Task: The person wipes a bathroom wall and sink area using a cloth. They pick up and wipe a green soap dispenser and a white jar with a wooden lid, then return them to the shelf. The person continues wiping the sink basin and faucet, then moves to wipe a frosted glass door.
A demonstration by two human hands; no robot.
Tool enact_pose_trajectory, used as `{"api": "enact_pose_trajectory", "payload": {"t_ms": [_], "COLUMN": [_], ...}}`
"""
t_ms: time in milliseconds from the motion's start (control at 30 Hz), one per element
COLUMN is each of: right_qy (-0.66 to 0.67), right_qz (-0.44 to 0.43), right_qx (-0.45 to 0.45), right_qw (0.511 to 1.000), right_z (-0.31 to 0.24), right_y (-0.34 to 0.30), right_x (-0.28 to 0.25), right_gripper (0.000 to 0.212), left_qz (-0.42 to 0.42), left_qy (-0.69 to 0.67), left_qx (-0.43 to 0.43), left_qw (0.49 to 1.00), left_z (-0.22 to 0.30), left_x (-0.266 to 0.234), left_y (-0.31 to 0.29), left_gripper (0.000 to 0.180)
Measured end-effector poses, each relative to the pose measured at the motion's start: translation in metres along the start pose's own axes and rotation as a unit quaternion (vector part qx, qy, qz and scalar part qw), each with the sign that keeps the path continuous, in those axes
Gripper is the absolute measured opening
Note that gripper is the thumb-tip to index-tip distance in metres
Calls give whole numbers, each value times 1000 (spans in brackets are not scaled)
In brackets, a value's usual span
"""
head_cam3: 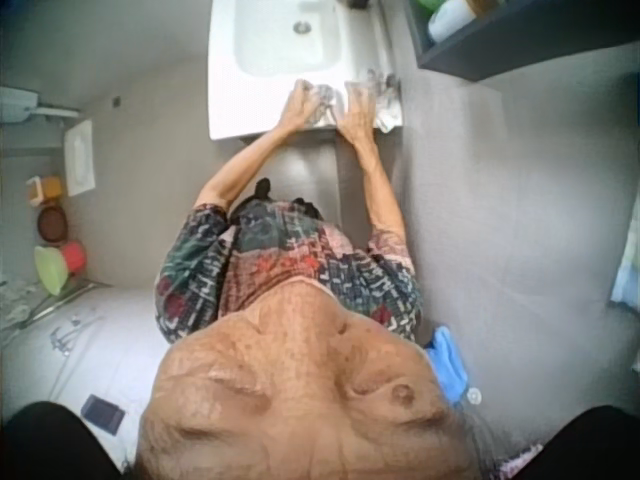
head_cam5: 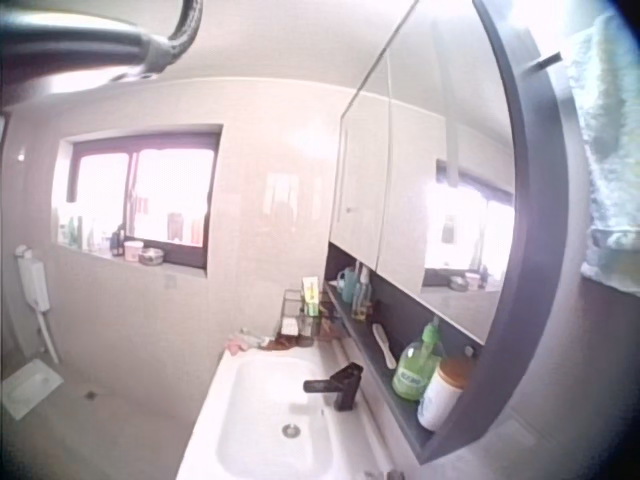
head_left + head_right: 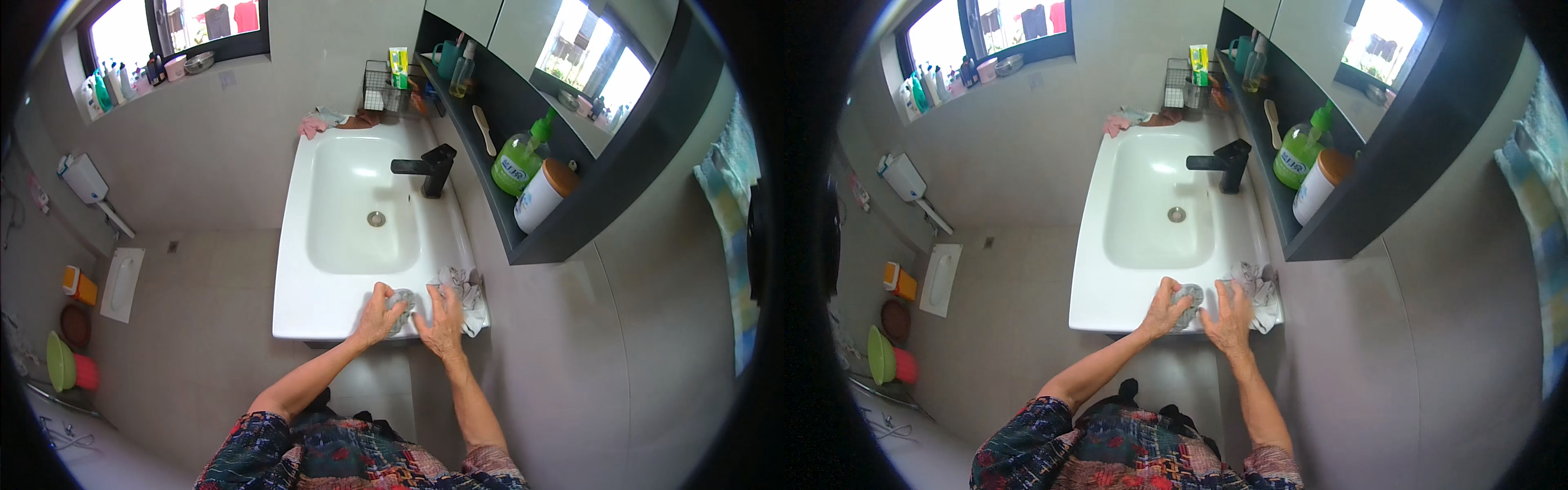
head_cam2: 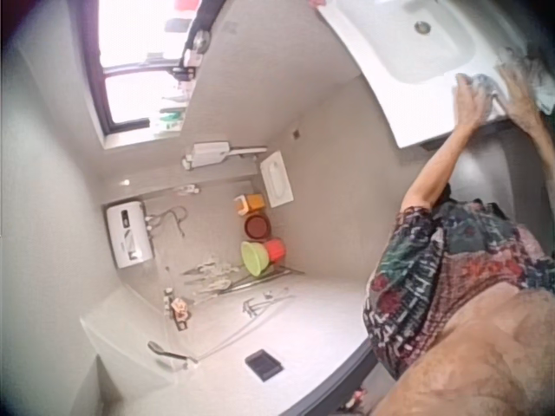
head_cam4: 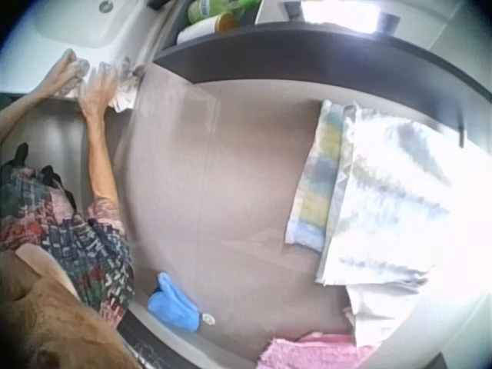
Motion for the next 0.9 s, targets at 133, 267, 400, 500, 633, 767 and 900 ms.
{"api": "enact_pose_trajectory", "payload": {"t_ms": [133, 267, 400, 500, 633, 767, 900], "right_qy": [518, 596, 785, 821, 840, 827, 797], "right_qz": [-51, -14, 60, 82, 93, 125, 164], "right_qx": [230, 259, 195, 174, 201, 256, 238], "right_qw": [822, 760, 585, 538, 495, 484, 530], "right_z": [6, 35, 2, 10, 7, 12, 4], "right_y": [-29, -64, -66, -77, -101, -129, -149], "right_x": [19, 0, -53, -69, -80, -69, -69], "right_gripper": [44, 32, 39, 46, 44, 43, 46], "left_qz": [-27, -105, -116, 50, 97, 51, 8], "left_qy": [-55, -79, -79, -79, -124, -111, -59], "left_qx": [18, -3, 80, 160, 219, 254, 250], "left_qw": [998, 991, 987, 983, 963, 959, 966], "left_z": [32, 31, 68, 114, 193, 239, 251], "left_x": [14, 15, 19, 4, -3, 15, 37], "left_y": [-9, -18, -8, 28, 90, 143, 178], "left_gripper": [29, 33, 29, 24, 45, 70, 79]}}
Point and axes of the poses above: each hand's wrist, its own y-axis towards the middle knuckle, its own x-axis out of the palm, z = x × y, the point moved 5 cm from there along y, towards the middle knuckle, and after that the axes turned 1 degree about -z, right-handed, at the moved point
